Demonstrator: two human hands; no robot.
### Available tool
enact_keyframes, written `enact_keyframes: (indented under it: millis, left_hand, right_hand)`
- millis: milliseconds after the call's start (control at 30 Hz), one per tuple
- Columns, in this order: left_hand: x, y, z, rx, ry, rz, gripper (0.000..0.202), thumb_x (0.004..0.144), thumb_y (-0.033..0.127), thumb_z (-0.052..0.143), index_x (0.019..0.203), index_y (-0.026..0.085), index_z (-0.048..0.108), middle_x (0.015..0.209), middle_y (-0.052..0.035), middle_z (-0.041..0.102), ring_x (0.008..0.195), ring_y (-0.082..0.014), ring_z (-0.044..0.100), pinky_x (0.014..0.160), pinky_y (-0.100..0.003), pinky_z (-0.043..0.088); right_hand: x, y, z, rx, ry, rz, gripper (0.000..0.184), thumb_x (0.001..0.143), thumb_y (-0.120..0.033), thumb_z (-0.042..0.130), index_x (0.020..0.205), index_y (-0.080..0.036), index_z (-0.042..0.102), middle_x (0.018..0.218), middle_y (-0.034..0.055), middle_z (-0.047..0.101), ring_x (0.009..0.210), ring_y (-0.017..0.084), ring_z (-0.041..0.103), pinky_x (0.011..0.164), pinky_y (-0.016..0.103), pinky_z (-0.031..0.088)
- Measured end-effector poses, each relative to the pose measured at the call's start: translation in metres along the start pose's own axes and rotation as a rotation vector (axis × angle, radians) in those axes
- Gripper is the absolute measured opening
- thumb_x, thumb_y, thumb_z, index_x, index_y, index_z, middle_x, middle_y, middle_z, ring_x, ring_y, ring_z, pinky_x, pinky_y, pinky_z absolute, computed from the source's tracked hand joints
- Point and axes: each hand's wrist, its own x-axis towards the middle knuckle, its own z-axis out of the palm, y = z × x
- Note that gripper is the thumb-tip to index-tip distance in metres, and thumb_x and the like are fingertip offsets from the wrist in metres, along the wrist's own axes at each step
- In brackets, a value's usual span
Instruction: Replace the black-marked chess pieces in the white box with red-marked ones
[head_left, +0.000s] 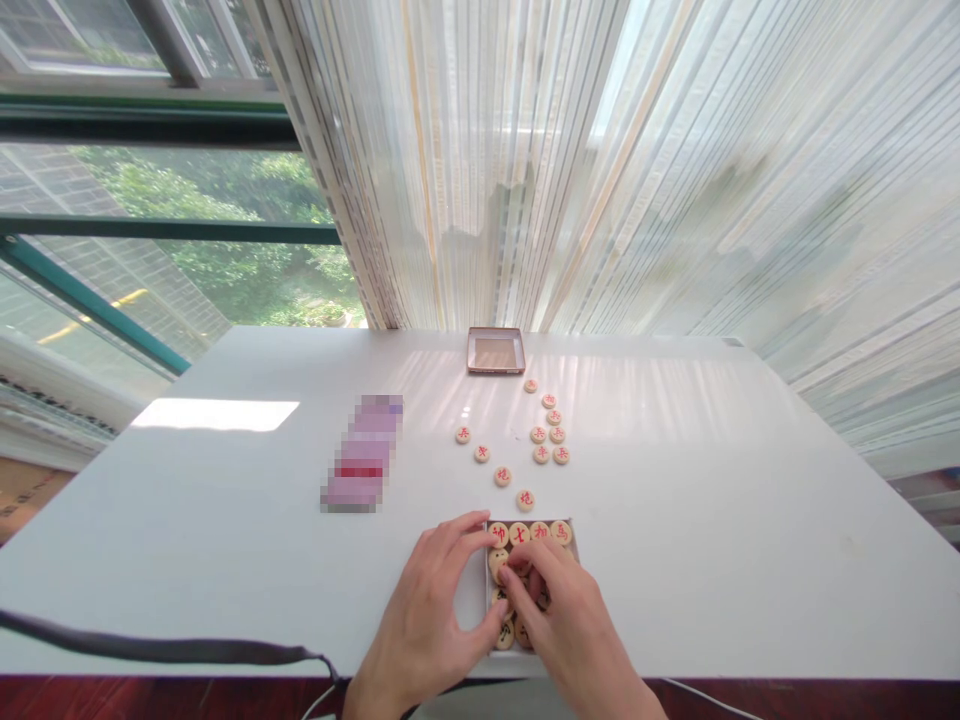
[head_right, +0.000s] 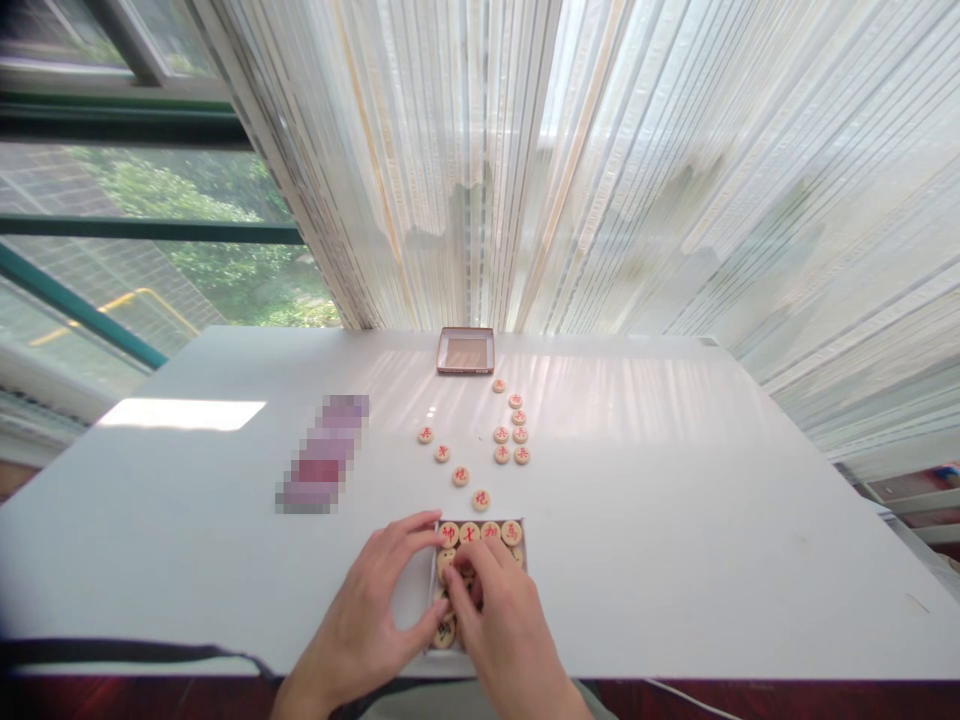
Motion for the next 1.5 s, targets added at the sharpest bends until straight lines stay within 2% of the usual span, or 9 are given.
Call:
enact_keyframes:
  millis: [200,400,833,1267,1400,1500]
  left_hand:
    - [0.001,-0.002,0.005,0.025,0.026,0.012,0.048,0.08,0.014,0.066,0.126,0.028,0.058,0.142,-0.0079,0.057,0.127,-0.0296,0.057,0.106,-0.049,0.051]
    - [0.001,0.0,0.002,0.016,0.015,0.012,0.042,0.085,0.015,0.064,0.124,0.028,0.059,0.142,-0.007,0.057,0.129,-0.0283,0.056,0.107,-0.047,0.051]
    - [0.001,-0.003,0.003,0.009,0.022,0.014,0.038,0.093,0.017,0.057,0.129,0.027,0.058,0.141,-0.0083,0.058,0.128,-0.0276,0.057,0.108,-0.047,0.051]
    - [0.001,-0.006,0.004,0.031,0.011,0.017,0.034,0.096,0.017,0.055,0.126,0.031,0.064,0.141,-0.0059,0.057,0.129,-0.0274,0.055,0.105,-0.045,0.052]
    - [0.001,-0.006,0.005,0.03,0.004,0.008,0.031,0.097,0.018,0.055,0.123,0.031,0.065,0.141,-0.0053,0.057,0.129,-0.0271,0.055,0.106,-0.045,0.052]
    - [0.0,-0.006,0.005,0.029,0.003,0.005,0.028,0.097,0.019,0.055,0.12,0.031,0.066,0.141,-0.0049,0.057,0.129,-0.027,0.055,0.106,-0.045,0.051]
  right_hand:
    - [-0.001,-0.002,-0.002,-0.007,0.03,-0.012,0.015,0.1,-0.022,0.055,0.087,-0.024,0.061,0.081,0.0011,0.062,0.063,0.015,0.059,0.059,0.025,0.049]
    - [-0.004,-0.004,-0.008,0.02,-0.028,-0.049,0.01,0.098,-0.019,0.056,0.094,-0.025,0.063,0.084,0.0011,0.062,0.065,0.015,0.06,0.06,0.025,0.05]
    - [-0.003,-0.001,-0.001,0.011,0.018,-0.083,0.013,0.101,-0.026,0.055,0.091,-0.024,0.062,0.083,0.0017,0.062,0.064,0.016,0.06,0.062,0.026,0.052]
    - [-0.004,0.0,-0.002,0.047,-0.023,-0.065,0.014,0.102,-0.021,0.052,0.095,-0.024,0.063,0.087,0.0025,0.062,0.069,0.016,0.062,0.065,0.026,0.052]
    - [-0.005,-0.003,-0.006,0.047,-0.026,-0.084,0.013,0.102,-0.022,0.052,0.096,-0.024,0.064,0.087,0.003,0.063,0.068,0.016,0.063,0.064,0.026,0.052]
    - [-0.006,-0.004,-0.016,0.051,-0.013,-0.115,0.013,0.102,-0.023,0.052,0.097,-0.024,0.064,0.085,0.0027,0.063,0.064,0.014,0.061,0.062,0.025,0.053]
